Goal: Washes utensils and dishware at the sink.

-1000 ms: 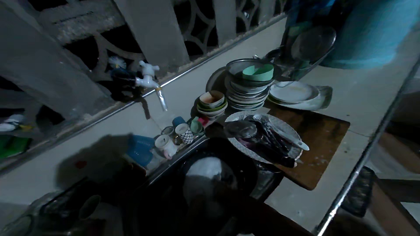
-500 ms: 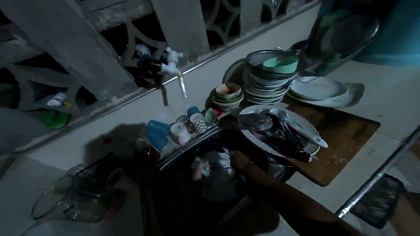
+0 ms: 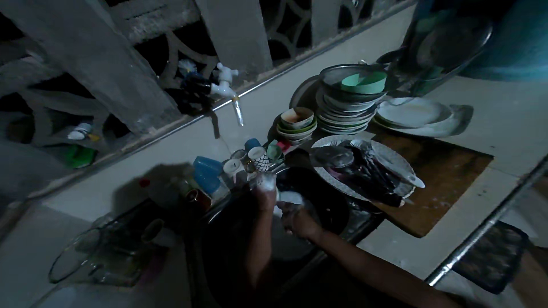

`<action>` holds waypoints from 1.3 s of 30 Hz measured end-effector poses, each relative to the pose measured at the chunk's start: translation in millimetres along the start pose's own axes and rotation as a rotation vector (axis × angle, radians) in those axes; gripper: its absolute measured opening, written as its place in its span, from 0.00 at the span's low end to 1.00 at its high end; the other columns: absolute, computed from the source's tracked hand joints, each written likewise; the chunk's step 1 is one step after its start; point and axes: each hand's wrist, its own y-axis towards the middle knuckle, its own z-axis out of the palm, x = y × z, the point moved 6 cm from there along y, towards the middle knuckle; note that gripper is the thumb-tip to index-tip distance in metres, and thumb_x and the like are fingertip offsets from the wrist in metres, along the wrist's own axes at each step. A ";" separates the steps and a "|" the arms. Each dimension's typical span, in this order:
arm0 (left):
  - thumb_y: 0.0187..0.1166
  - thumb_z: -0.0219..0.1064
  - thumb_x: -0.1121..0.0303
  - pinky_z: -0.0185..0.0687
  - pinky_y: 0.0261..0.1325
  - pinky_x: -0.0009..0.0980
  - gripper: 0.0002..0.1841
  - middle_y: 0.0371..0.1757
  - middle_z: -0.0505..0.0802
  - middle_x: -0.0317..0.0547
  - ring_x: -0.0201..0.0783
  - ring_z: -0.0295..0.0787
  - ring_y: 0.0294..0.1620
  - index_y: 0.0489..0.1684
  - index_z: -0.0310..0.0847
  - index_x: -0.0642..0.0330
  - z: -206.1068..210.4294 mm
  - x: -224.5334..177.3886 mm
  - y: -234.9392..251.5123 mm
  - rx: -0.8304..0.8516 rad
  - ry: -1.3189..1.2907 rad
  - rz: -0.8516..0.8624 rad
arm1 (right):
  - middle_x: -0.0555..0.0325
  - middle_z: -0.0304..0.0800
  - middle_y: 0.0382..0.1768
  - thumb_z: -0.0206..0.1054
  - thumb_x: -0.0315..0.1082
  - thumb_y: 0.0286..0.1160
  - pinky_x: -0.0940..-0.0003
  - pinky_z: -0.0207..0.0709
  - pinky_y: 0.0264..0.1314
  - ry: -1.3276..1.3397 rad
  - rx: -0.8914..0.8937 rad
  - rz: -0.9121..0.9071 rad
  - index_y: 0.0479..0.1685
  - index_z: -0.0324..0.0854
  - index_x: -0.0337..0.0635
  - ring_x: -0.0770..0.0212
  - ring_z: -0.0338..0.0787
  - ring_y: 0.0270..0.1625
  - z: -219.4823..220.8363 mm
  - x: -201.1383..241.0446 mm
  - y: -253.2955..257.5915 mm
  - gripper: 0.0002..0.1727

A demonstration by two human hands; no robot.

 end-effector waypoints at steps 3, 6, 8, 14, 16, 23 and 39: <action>0.83 0.68 0.65 0.72 0.79 0.52 0.23 0.65 0.89 0.69 0.60 0.84 0.71 0.70 0.79 0.73 -2.1 -7.8 0.3 0.053 0.064 0.000 | 0.56 0.81 0.32 0.52 0.30 0.91 0.74 0.73 0.24 -0.071 0.024 0.096 0.77 0.71 0.37 0.69 0.77 0.21 -8.1 12.1 -2.8 0.20; 0.80 0.69 0.68 0.67 0.83 0.49 0.28 0.71 0.83 0.72 0.59 0.78 0.77 0.75 0.71 0.78 14.1 1.0 -5.6 0.077 -0.036 -0.102 | 0.53 0.84 0.33 0.59 0.29 0.86 0.71 0.79 0.31 -0.244 0.003 0.099 0.64 0.78 0.35 0.66 0.82 0.24 -6.8 20.9 1.1 0.14; 0.85 0.64 0.64 0.69 0.81 0.49 0.26 0.72 0.83 0.69 0.57 0.79 0.76 0.75 0.73 0.74 19.5 8.4 -0.8 0.110 0.053 -0.133 | 0.49 0.85 0.40 0.56 0.28 0.87 0.66 0.82 0.37 -0.358 0.024 0.091 0.70 0.76 0.36 0.62 0.85 0.29 -2.0 22.3 2.4 0.17; 0.80 0.68 0.72 0.73 0.78 0.52 0.21 0.65 0.88 0.71 0.60 0.84 0.71 0.68 0.78 0.76 -4.7 14.3 12.2 -0.085 -0.048 -0.047 | 0.47 0.83 0.43 0.49 0.31 0.93 0.64 0.82 0.39 -0.284 0.045 0.111 0.75 0.72 0.36 0.59 0.84 0.32 -6.4 18.5 -2.7 0.19; 0.79 0.68 0.76 0.78 0.74 0.46 0.21 0.63 0.87 0.70 0.54 0.85 0.66 0.67 0.76 0.79 -3.6 37.2 18.0 -0.217 -0.370 -0.109 | 0.52 0.83 0.39 0.51 0.32 0.92 0.69 0.79 0.32 -0.139 0.038 0.103 0.75 0.75 0.38 0.64 0.81 0.28 -12.7 10.5 -1.1 0.19; 0.95 0.46 0.61 0.72 0.12 0.21 0.11 0.18 0.75 0.35 0.27 0.72 0.10 0.42 0.67 0.54 28.9 16.4 -28.0 0.078 -1.392 -0.700 | 0.70 0.65 0.17 0.41 0.41 0.96 0.79 0.64 0.14 0.412 0.202 0.143 0.56 0.72 0.49 0.74 0.65 0.13 -7.3 -16.9 9.5 0.14; 0.83 0.67 0.71 0.74 0.78 0.46 0.24 0.69 0.86 0.68 0.54 0.84 0.71 0.74 0.73 0.77 5.3 2.3 -15.3 -0.010 -0.143 -0.203 | 0.51 0.78 0.38 0.52 0.32 0.92 0.67 0.77 0.34 -0.350 0.153 0.080 0.65 0.73 0.33 0.62 0.79 0.29 -22.5 4.7 11.2 0.14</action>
